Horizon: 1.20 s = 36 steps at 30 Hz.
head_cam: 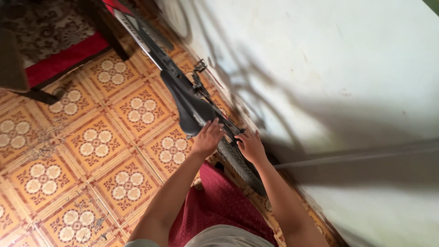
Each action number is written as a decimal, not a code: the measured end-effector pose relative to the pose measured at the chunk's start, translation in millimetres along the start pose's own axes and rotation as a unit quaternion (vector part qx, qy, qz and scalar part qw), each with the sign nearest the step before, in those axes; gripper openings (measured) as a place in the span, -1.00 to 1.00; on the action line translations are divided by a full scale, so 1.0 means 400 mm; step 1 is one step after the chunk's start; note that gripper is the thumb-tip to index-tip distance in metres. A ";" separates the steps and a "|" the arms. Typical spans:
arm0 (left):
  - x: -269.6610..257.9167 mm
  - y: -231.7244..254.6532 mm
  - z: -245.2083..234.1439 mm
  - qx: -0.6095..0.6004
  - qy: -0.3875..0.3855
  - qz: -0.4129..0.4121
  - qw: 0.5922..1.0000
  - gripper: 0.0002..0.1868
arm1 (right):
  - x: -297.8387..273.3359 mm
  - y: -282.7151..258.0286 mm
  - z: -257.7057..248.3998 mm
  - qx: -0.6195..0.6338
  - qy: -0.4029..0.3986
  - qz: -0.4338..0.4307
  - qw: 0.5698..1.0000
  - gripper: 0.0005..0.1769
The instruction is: Cleaning the floor area around a bicycle using a mop and then moving the bicycle.
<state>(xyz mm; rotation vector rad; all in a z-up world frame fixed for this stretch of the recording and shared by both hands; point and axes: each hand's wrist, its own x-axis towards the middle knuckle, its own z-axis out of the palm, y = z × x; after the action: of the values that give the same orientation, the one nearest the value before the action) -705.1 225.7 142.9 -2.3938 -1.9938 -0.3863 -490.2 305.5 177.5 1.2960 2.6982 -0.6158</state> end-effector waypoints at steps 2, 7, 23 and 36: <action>0.014 -0.048 -0.033 0.034 -0.009 -0.036 0.999 -0.60 | 0.046 -0.026 -0.003 0.011 0.018 -0.028 0.999 -0.69; 0.026 -0.133 -0.123 -0.064 -0.063 -0.141 0.986 -0.43 | 0.170 -0.074 0.039 0.120 0.071 -0.087 0.986 -0.61; 0.005 -0.417 0.021 0.210 -0.066 0.059 0.974 -0.01 | 0.359 -0.212 0.129 0.318 0.165 0.110 0.927 -0.39; 0.160 -0.590 0.003 0.010 -0.177 0.284 0.942 0.03 | 0.315 -0.301 0.080 0.365 0.177 0.401 0.821 -0.43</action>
<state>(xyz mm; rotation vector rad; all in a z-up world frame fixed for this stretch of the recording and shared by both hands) -923.3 333.6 117.5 -3.0259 -1.2590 0.0847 -665.5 317.6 155.7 2.7149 1.7599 -1.4234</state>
